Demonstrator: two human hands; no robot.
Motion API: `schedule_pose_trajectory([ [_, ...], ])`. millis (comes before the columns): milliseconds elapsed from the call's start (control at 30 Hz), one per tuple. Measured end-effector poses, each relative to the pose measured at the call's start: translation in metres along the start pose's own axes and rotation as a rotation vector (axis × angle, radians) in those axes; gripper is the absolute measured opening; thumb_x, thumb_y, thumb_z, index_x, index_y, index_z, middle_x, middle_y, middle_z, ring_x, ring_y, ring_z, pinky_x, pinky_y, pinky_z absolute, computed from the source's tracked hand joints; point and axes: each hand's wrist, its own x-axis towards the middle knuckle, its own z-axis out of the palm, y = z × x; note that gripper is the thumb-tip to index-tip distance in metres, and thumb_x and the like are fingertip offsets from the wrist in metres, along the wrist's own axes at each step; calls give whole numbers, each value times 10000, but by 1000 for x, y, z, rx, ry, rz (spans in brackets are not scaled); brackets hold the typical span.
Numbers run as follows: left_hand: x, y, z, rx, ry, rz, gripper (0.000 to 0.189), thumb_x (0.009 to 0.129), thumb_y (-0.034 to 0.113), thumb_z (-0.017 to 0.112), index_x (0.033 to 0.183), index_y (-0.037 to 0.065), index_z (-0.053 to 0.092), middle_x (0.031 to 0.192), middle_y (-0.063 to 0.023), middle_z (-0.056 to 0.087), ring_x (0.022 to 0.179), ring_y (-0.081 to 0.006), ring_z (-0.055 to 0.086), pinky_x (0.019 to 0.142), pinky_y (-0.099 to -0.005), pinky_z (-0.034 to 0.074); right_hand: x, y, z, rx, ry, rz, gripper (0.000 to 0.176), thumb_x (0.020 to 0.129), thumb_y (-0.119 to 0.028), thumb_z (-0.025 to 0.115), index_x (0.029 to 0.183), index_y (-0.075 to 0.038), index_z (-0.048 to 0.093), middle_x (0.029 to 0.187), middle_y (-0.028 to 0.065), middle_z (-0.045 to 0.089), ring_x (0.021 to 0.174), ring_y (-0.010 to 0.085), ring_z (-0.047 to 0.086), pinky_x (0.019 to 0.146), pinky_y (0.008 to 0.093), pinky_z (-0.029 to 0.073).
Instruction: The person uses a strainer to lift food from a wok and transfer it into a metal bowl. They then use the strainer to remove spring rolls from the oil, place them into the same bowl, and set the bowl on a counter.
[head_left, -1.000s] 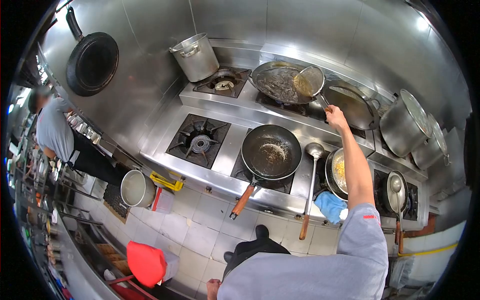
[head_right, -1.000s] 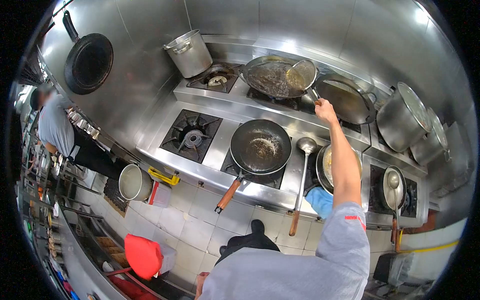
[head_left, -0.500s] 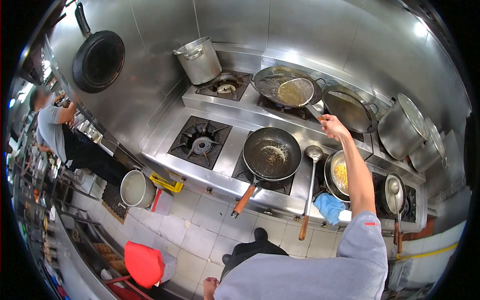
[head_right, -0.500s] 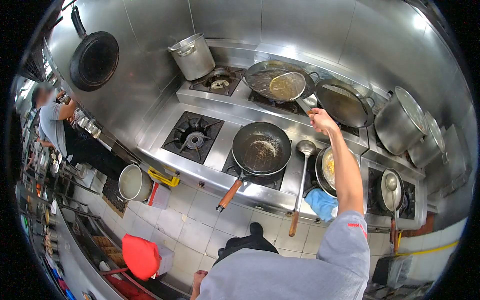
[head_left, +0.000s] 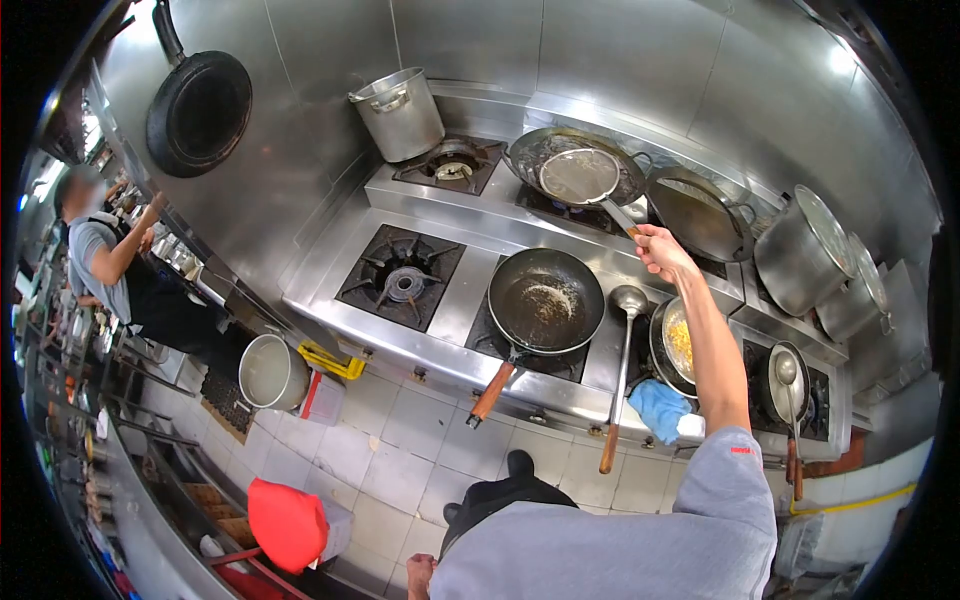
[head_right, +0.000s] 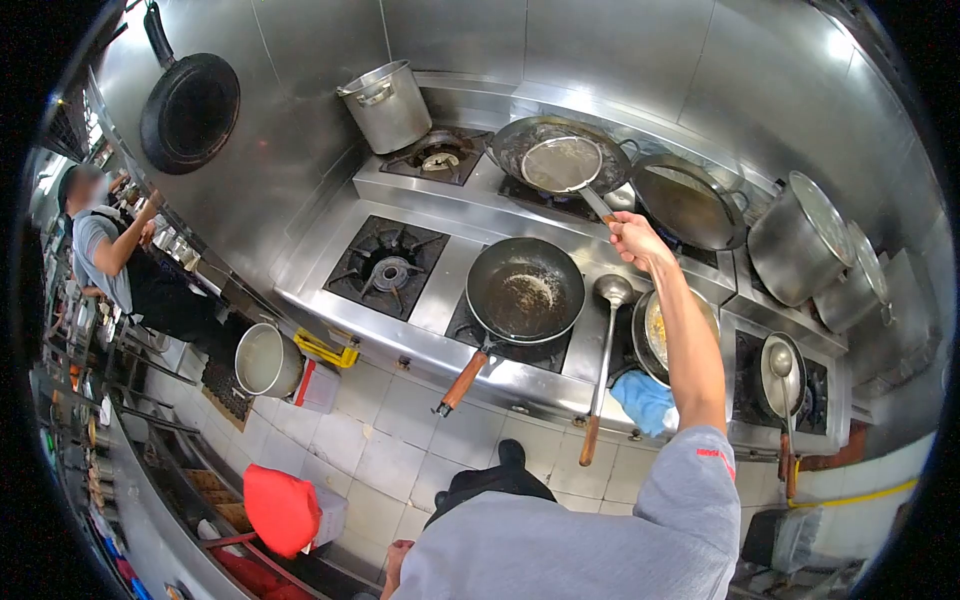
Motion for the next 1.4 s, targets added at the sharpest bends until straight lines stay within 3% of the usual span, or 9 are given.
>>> schedule_pose_trajectory([
  [467,15,1,-6,-7,-47,-40,103,795,65,490,820,-19,545,648,-85,574,542,-154,557,458,-277,474,7,-2,48,211,24,-67,98,849,-63,416,945,-53,430,630,4,436,427,40,339,315,182,235],
  [667,10,-8,-12,4,-16,-2,102,792,76,488,825,-3,543,653,-81,577,536,-148,557,444,-275,472,14,3,62,112,108,-149,211,856,-78,404,1063,-43,427,626,13,450,438,61,364,335,219,275],
  [733,7,-6,-11,-9,-8,-71,103,780,72,492,814,-9,547,654,-83,580,535,-146,554,445,-277,471,20,7,62,-80,224,-186,387,860,-91,414,1235,-49,331,629,14,445,422,64,349,345,229,266],
  [967,-5,-8,-4,-20,23,-24,90,739,39,517,782,-36,541,635,-110,577,530,-158,549,469,-271,466,22,8,53,-33,222,-126,431,863,-97,413,1274,-51,294,630,17,452,427,74,358,351,233,269],
  [1133,-2,-13,-4,-65,13,-3,85,747,29,504,786,-38,540,635,-118,577,534,-166,557,469,-271,468,25,9,34,-179,391,-266,382,849,-146,441,1209,-26,402,633,40,539,473,111,469,385,267,351],
  [1200,-3,-9,-5,-47,20,-25,85,754,28,495,794,-33,539,636,-118,576,530,-167,556,461,-272,468,25,5,20,-300,466,-283,372,830,-144,470,1179,-21,436,685,89,595,560,160,555,524,302,438],
  [1267,-4,-5,-5,-31,29,-46,86,762,26,485,801,-29,538,637,-118,575,526,-168,555,452,-273,467,37,11,1,-462,571,-413,360,850,-127,454,1192,-20,422,732,95,585,572,124,532,512,287,426],
  [1333,-5,0,-5,-4,40,-86,88,769,33,481,812,-20,536,643,-116,575,526,-169,554,439,-277,468,37,8,-9,-608,666,-464,370,824,-110,459,1174,1,422,908,195,599,824,270,598,714,342,446],
  [1400,-6,0,-2,-7,45,-88,84,765,32,486,806,-23,536,646,-114,575,531,-168,554,449,-278,471,40,6,-18,-658,691,-428,370,793,-109,449,1147,-1,438,1008,240,554,967,363,528,823,416,408],
])
